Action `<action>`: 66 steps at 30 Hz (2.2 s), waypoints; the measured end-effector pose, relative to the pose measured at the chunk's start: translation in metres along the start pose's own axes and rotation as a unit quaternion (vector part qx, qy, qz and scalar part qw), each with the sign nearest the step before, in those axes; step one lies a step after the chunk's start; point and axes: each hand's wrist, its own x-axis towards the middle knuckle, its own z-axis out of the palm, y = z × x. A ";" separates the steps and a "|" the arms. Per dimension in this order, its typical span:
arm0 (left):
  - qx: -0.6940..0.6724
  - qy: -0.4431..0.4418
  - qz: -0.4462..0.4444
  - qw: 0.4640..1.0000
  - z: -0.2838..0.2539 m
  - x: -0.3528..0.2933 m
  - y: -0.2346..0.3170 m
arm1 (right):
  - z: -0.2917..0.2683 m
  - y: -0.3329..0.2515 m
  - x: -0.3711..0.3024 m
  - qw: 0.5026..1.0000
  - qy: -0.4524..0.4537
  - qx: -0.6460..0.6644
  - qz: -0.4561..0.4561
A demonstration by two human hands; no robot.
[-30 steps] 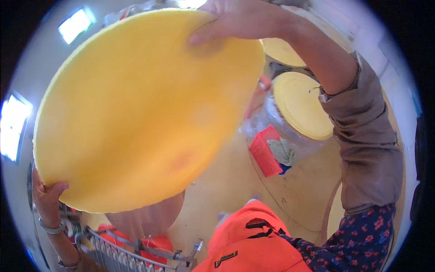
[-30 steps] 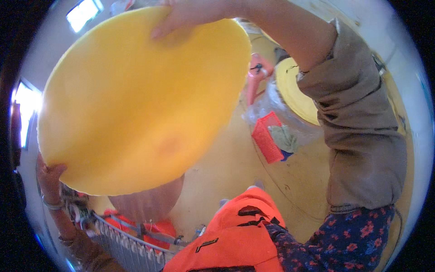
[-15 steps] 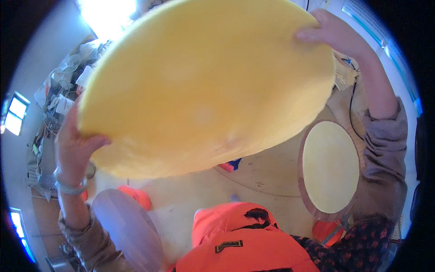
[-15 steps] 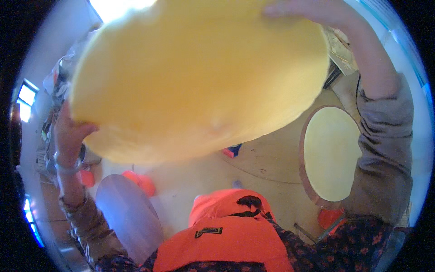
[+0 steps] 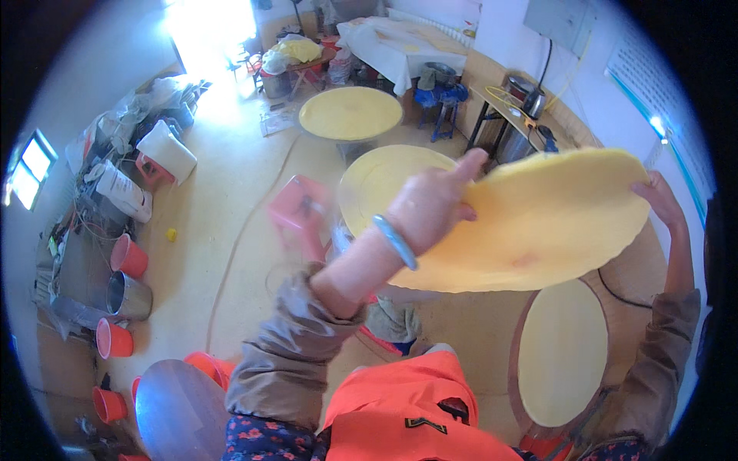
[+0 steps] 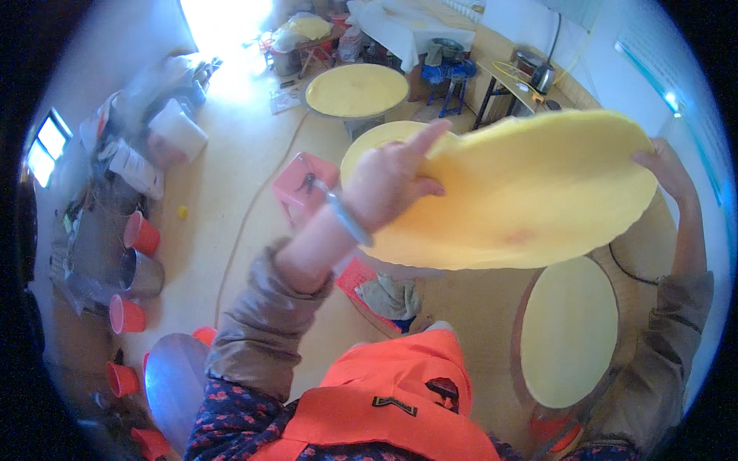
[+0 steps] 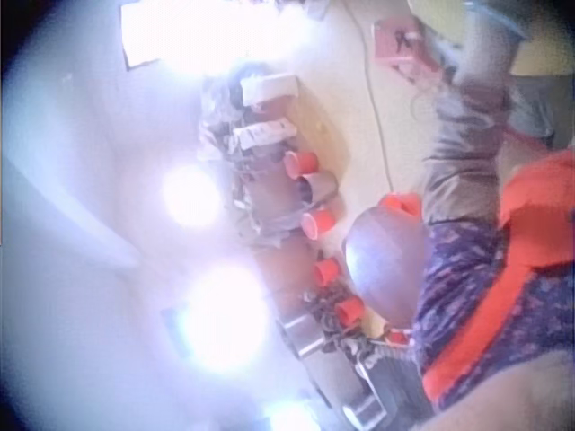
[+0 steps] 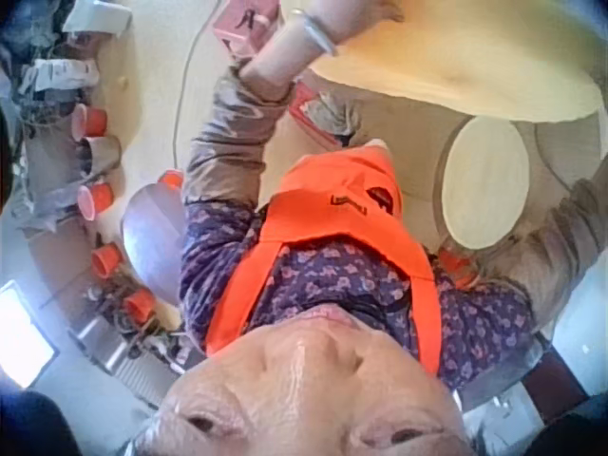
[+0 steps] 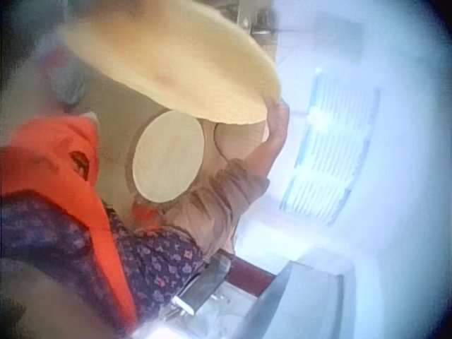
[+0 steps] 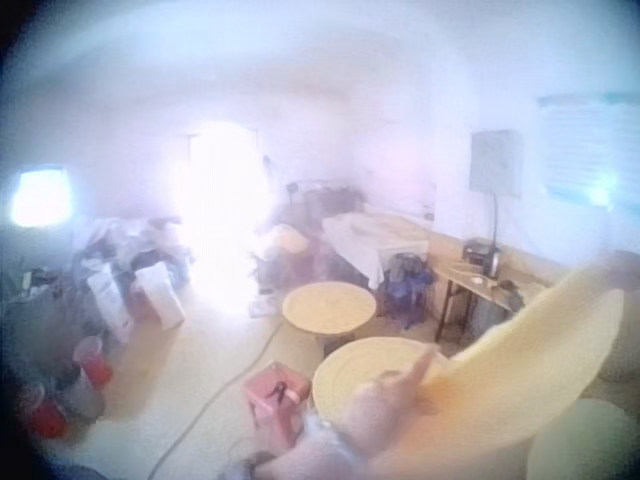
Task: The person prepares a large rotating griddle by wiping it with a sponge and applying oil. They then pour batter onto the hot surface, spread it into a thin crepe, and remove the finished crepe to stack it on a wooden board. The process is repeated to produce multiple crepes.
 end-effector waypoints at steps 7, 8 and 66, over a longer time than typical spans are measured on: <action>-0.082 -0.023 -0.061 0.994 0.095 0.032 -0.054 | 0.007 0.067 0.109 0.998 -0.053 0.018 0.011; -0.101 -0.004 -0.058 0.993 0.108 0.039 -0.064 | 0.008 0.077 0.133 0.997 -0.077 0.017 0.012; -0.288 0.211 -0.727 0.587 0.366 -0.133 -0.411 | 0.444 0.372 0.110 0.920 0.054 0.218 0.322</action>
